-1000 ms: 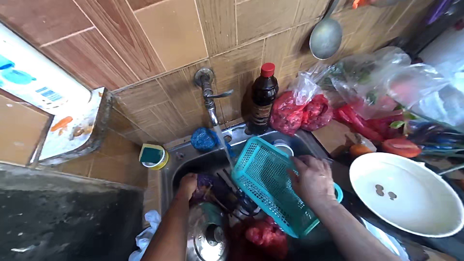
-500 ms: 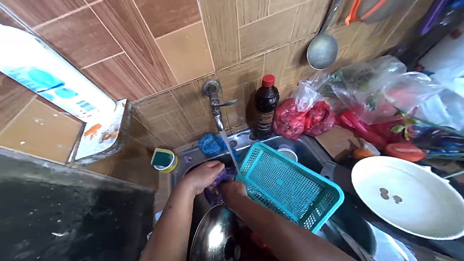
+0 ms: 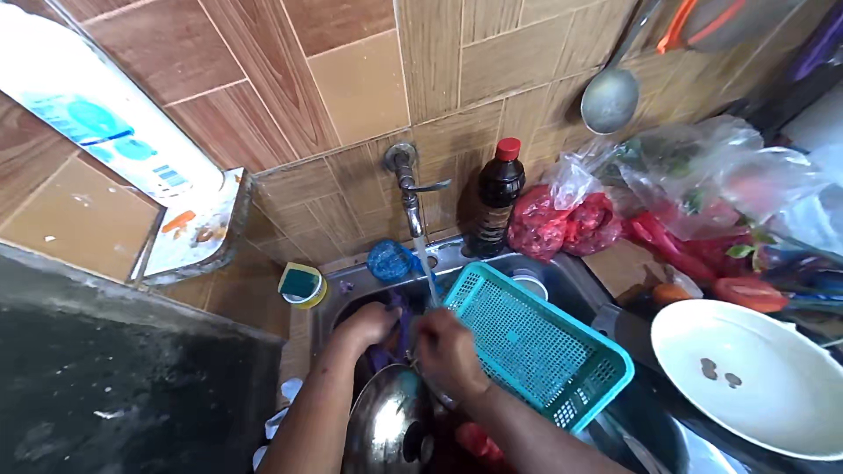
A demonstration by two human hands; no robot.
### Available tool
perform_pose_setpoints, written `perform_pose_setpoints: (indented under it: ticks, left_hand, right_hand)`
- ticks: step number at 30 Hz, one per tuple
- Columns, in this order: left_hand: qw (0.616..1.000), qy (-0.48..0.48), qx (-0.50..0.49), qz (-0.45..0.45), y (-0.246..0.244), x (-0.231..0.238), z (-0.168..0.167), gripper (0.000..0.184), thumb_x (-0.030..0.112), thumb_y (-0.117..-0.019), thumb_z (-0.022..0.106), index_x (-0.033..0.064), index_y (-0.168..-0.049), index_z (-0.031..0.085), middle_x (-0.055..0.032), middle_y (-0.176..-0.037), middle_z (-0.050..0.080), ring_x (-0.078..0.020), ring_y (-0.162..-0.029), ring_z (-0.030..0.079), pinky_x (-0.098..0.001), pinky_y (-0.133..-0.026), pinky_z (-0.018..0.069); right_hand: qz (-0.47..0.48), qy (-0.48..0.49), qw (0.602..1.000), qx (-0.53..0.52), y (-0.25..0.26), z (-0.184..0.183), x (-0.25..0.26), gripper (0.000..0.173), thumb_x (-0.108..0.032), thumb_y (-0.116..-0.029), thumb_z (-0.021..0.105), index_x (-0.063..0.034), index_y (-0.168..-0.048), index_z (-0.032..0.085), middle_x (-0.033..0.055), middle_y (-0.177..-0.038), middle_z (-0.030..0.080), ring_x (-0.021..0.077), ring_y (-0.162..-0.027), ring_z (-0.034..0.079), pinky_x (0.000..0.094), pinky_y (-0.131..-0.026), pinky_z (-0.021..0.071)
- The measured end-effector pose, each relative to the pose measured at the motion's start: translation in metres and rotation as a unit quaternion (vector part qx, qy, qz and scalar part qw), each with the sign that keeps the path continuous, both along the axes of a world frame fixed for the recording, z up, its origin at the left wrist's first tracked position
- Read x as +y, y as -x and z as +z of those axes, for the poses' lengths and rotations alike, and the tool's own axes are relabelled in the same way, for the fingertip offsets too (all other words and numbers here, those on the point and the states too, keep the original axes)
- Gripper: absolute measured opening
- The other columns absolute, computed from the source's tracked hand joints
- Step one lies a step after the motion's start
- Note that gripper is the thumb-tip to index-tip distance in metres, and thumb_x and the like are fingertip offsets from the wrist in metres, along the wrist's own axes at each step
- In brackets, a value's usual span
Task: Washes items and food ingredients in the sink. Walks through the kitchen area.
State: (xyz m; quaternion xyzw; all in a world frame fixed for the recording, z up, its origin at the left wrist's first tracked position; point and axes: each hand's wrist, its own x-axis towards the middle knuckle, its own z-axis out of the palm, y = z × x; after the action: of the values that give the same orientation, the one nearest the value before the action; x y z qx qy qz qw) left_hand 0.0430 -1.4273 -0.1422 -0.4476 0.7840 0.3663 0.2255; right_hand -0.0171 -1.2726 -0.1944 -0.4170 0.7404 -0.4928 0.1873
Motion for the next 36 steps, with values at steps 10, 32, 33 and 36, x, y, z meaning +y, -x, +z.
perform_pose_setpoints:
  ticks: [10,32,33,36]
  left_hand:
    - [0.995,0.052,0.035,-0.074,-0.006,0.016,0.053,0.040,0.036,-0.1080,0.052,0.0004,-0.120,0.067,-0.0208,-0.111,0.068,-0.0329,-0.106,0.065,-0.0542,-0.095,0.0493]
    - [0.976,0.060,-0.210,-0.019,-0.080,-0.030,-0.090,0.044,0.027,-0.1024,0.058,-0.0035,-0.134,0.060,-0.0265,-0.141,0.057,-0.0402,-0.135,0.053,-0.0590,-0.111,0.0412]
    - [0.973,0.086,-0.212,-0.020,-0.076,-0.024,-0.086,0.043,0.023,-0.0999,0.060,-0.0026,-0.134,0.061,-0.0258,-0.141,0.058,-0.0405,-0.135,0.053,-0.0596,-0.110,0.0420]
    - [0.972,0.172,-0.159,-0.013,-0.069,-0.008,-0.096,0.040,0.011,-0.0977,0.060,0.0009,-0.137,0.061,-0.0235,-0.141,0.059,-0.0408,-0.133,0.055,-0.0591,-0.108,0.0446]
  right_hand:
    - [0.191,-0.460,0.863,0.083,-0.022,-0.005,-0.077,0.040,-0.010,-0.1067,0.045,0.0085,-0.142,0.053,0.0302,-0.147,0.052,0.0486,-0.135,0.051,0.0670,-0.107,0.0426]
    - [-0.086,-0.226,0.968,-0.073,0.133,0.052,-0.018,0.040,-0.030,-0.1039,0.064,0.0013,-0.128,0.062,0.0302,-0.117,0.066,0.0468,-0.112,0.064,0.0678,-0.096,0.0480]
    - [-0.109,-0.200,0.966,-0.123,0.140,0.056,-0.022,0.039,-0.029,-0.1046,0.063,0.0008,-0.130,0.061,0.0289,-0.120,0.065,0.0437,-0.113,0.064,0.0646,-0.097,0.0486]
    - [-0.164,-0.064,0.949,-0.260,0.149,0.057,-0.035,0.043,-0.032,-0.1066,0.058,-0.0018,-0.137,0.056,0.0227,-0.120,0.066,0.0323,-0.105,0.068,0.0521,-0.092,0.0557]
